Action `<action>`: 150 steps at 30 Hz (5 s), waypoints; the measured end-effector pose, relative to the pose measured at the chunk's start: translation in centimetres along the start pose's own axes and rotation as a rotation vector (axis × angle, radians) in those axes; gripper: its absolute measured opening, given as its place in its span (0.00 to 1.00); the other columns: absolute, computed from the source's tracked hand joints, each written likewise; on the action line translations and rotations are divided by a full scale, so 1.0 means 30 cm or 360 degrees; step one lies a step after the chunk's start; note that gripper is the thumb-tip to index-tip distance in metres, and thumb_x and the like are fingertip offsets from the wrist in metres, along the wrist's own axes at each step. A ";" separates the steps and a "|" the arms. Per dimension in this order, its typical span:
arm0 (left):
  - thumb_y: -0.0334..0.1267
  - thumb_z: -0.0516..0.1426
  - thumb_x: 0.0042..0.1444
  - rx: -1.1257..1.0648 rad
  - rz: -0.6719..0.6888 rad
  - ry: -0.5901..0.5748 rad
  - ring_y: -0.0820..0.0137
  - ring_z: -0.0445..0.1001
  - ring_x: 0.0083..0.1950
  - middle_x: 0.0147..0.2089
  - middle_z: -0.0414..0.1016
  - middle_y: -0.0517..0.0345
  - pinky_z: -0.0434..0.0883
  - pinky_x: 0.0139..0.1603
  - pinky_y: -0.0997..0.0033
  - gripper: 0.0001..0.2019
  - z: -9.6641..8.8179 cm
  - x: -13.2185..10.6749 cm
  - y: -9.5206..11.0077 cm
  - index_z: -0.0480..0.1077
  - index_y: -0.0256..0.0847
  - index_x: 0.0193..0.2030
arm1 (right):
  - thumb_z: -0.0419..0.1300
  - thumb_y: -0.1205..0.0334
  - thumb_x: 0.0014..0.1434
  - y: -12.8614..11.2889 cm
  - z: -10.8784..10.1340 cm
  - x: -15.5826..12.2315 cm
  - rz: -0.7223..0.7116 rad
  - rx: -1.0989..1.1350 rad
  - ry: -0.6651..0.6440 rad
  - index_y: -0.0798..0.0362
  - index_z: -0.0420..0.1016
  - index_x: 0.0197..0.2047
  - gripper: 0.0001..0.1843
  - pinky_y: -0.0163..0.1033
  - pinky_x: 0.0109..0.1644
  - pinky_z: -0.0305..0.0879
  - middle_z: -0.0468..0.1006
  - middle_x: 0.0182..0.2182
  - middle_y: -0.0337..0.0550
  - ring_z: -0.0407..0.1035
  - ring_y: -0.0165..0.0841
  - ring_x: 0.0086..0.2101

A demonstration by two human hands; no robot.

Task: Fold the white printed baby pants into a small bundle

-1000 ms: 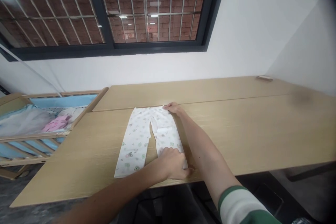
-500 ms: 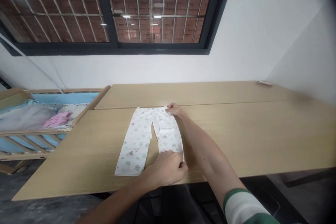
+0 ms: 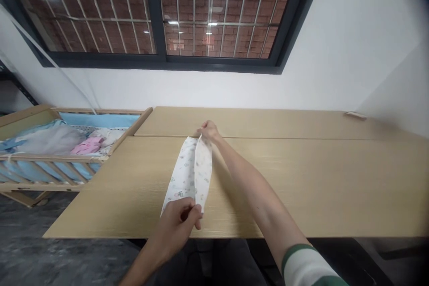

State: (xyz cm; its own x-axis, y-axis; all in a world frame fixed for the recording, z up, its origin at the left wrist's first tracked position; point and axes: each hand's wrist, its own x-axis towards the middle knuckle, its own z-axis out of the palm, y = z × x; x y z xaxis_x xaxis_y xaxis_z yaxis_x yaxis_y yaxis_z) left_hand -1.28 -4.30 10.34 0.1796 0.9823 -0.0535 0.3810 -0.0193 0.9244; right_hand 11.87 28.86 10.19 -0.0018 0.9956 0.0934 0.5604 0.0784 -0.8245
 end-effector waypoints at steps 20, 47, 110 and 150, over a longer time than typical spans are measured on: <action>0.42 0.49 0.65 0.1410 -0.0386 0.0272 0.56 0.77 0.34 0.30 0.78 0.53 0.51 0.31 0.66 0.15 -0.142 -0.079 -0.226 0.70 0.44 0.28 | 0.58 0.63 0.61 -0.069 0.292 -0.097 -0.0028 -0.0620 -0.0136 0.52 0.69 0.48 0.11 0.41 0.47 0.66 0.79 0.45 0.50 0.73 0.41 0.45; 0.37 0.52 0.66 0.1644 0.0942 0.0777 0.52 0.65 0.69 0.68 0.66 0.41 0.70 0.65 0.52 0.26 0.046 -0.178 -0.385 0.58 0.35 0.70 | 0.46 0.46 0.73 0.016 0.116 -0.712 -0.1513 -0.0581 -0.1433 0.50 0.54 0.74 0.32 0.51 0.75 0.35 0.47 0.74 0.49 0.39 0.39 0.73; 0.29 0.51 0.69 0.1123 0.1279 -0.0278 0.67 0.78 0.55 0.54 0.80 0.54 0.75 0.60 0.67 0.18 -0.020 -0.133 -0.182 0.70 0.45 0.61 | 0.50 0.73 0.66 0.185 -0.356 -1.165 -0.1069 -0.0525 -0.1098 0.39 0.58 0.72 0.35 0.47 0.72 0.57 0.64 0.68 0.41 0.60 0.36 0.66; 0.50 0.46 0.69 0.1505 0.0716 0.0435 0.43 0.60 0.70 0.67 0.62 0.23 0.61 0.67 0.46 0.31 0.083 0.277 -0.144 0.60 0.20 0.65 | 0.50 0.48 0.71 -0.041 -0.228 -0.427 -0.1318 -0.0240 -0.0274 0.52 0.52 0.73 0.33 0.54 0.71 0.50 0.57 0.71 0.55 0.53 0.43 0.69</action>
State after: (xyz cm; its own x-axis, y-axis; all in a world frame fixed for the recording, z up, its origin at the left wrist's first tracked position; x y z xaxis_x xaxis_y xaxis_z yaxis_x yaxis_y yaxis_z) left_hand 0.84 3.48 4.97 0.3143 0.8552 0.4121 0.8970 -0.4096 0.1661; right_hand 16.87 15.65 13.84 -0.5779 0.6152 0.5363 0.4267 0.7879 -0.4440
